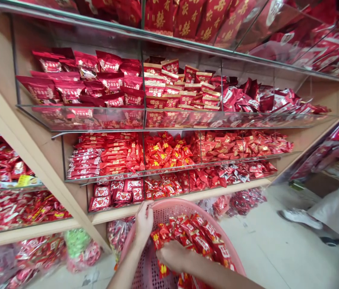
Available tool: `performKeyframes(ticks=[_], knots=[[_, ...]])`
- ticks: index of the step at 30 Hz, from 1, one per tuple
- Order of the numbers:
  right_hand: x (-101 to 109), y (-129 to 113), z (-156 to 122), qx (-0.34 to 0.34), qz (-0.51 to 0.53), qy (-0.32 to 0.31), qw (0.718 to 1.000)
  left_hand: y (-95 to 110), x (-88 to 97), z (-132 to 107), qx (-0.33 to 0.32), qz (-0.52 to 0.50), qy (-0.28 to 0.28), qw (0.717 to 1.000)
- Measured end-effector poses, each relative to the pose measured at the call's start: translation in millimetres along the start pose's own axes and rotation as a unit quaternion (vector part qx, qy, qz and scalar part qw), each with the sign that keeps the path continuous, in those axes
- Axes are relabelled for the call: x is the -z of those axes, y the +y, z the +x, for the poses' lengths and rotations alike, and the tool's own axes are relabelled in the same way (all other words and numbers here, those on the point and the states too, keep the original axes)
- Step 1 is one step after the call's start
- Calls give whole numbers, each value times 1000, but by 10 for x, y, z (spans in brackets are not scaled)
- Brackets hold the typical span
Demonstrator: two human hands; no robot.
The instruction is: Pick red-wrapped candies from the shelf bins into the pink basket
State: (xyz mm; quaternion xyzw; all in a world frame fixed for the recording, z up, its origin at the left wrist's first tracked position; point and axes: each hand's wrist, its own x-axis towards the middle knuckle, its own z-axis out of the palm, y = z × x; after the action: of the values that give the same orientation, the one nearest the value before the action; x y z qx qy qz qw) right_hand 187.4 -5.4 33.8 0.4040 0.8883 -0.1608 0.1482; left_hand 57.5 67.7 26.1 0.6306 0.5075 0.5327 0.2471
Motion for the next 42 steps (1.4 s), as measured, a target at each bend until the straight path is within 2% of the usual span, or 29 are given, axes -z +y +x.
performKeyframes(ticks=[6,14,17,19,21,26,29,31,33,37,42], knots=[[-193,27,63,-25,-27,-31,999,-12,-6,3,-2,-3,-3,1000],[-281,14,148,-67,-36,3,997,-45,-20,12,-10,-6,-7,1000],[-235,-5,114,-70,-40,8,997,-49,-22,15,-14,-8,-6,1000],[-88,-2,44,-64,-38,14,997,-46,-19,18,-14,-7,-5,1000],[186,24,-62,-53,-33,46,997,-43,-12,19,-10,-1,-4,1000],[1218,238,-372,-42,11,219,975,-49,-3,18,-5,3,-7,1000],[1776,497,-507,-77,64,370,924,-61,-7,14,0,-2,-11,1000],[2031,719,-556,-97,65,453,884,-68,-9,11,3,-5,-11,1000],[2183,952,-569,-101,53,481,869,-69,-8,8,5,-10,-7,1000],[2279,1323,-506,-71,56,432,897,-56,1,8,8,-13,-4,1000],[2319,1459,-403,-100,84,384,914,-29,12,12,5,-15,0,1000]])
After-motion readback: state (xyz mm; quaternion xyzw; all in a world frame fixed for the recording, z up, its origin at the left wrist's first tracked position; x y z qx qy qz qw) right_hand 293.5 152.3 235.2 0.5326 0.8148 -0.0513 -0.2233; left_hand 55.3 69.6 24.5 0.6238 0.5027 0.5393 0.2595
